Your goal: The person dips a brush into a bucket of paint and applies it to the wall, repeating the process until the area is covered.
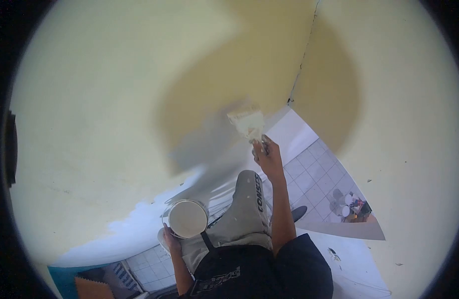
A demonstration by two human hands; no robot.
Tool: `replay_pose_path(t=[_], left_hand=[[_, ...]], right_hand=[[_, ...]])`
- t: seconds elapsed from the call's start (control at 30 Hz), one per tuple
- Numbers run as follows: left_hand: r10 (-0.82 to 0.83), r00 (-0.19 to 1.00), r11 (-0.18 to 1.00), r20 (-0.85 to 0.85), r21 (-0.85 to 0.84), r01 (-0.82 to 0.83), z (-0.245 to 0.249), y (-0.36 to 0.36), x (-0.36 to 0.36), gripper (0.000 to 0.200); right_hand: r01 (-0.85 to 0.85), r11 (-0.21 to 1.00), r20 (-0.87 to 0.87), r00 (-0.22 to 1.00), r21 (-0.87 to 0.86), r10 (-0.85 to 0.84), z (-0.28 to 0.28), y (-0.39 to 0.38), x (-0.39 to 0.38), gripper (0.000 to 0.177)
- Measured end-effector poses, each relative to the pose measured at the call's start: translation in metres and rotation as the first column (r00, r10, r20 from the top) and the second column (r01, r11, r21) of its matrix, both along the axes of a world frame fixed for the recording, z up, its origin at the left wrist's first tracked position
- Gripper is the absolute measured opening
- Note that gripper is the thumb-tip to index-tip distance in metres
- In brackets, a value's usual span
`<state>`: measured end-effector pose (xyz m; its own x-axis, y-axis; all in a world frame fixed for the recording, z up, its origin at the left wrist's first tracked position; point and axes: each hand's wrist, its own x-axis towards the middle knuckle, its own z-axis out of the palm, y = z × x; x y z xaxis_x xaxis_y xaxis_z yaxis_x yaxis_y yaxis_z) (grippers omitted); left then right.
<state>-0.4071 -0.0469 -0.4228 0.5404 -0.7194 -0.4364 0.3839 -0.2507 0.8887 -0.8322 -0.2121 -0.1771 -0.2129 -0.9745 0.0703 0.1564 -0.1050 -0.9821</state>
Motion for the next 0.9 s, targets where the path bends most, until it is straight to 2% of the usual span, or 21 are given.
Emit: replay_pose_path(t=[0.1,0.2,0.3,0.37,0.43,0.5,0.53,0.6,0.67,0.77,0.87,0.9], left_hand=[[0.086,0.995,0.995,0.045,0.047,-0.088,0.002,-0.006,-0.005,0.045],[0.049,0.998,0.999,0.025,0.017,-0.050,0.002,-0.004,-0.005,0.045],[0.040,0.999,0.999,0.014,-0.004,-0.040,-0.001,-0.003,-0.001,0.041],[0.020,1.000,1.000,0.001,-0.023,-0.020,-0.003,-0.001,0.002,0.041],[0.003,1.000,1.000,0.001,-0.009,-0.003,-0.006,-0.005,0.002,0.042],[-0.002,1.000,0.999,0.017,0.049,0.001,-0.006,-0.005,0.002,0.045],[-0.005,0.999,0.999,0.032,0.038,0.004,-0.006,-0.002,0.003,0.045],[-0.019,0.998,1.000,0.056,0.015,0.019,0.000,-0.004,-0.001,0.045],[-0.004,0.998,0.999,0.058,0.044,0.001,-0.002,-0.006,-0.003,0.044],[0.054,0.997,0.996,0.061,0.073,-0.058,0.004,-0.007,-0.008,0.044],[0.047,0.997,0.997,0.055,0.061,-0.050,-0.004,-0.005,-0.003,0.043],[0.031,0.998,0.998,0.053,0.051,-0.034,-0.008,-0.005,0.000,0.043]], right_hand=[[0.046,0.999,-0.116,0.992,0.012,-0.044,-0.001,-0.017,0.004,0.020],[0.023,0.995,-0.065,0.998,0.101,-0.016,-0.024,-0.025,0.007,0.027],[0.129,0.966,-0.137,0.985,0.222,-0.100,-0.073,-0.023,0.003,0.029],[0.189,0.945,-0.258,0.959,0.266,-0.119,-0.121,-0.019,-0.009,0.029],[0.234,0.935,-0.317,0.937,0.267,-0.145,-0.134,-0.009,-0.020,0.029],[0.252,0.937,-0.313,0.935,0.242,-0.170,-0.113,0.002,-0.021,0.029],[0.191,0.954,-0.273,0.954,0.230,-0.125,-0.094,0.005,-0.026,0.028],[0.161,0.967,-0.168,0.977,0.197,-0.128,-0.030,0.006,-0.020,0.025],[0.146,0.984,-0.177,0.976,0.106,-0.125,0.003,-0.003,-0.023,0.029],[0.184,0.983,-0.210,0.960,-0.015,-0.183,0.014,-0.024,-0.010,0.027],[-0.030,0.999,-0.050,0.998,0.020,0.031,-0.031,-0.036,-0.001,0.031],[-0.029,0.995,-0.058,0.998,0.095,0.034,-0.053,-0.036,0.001,0.032]])
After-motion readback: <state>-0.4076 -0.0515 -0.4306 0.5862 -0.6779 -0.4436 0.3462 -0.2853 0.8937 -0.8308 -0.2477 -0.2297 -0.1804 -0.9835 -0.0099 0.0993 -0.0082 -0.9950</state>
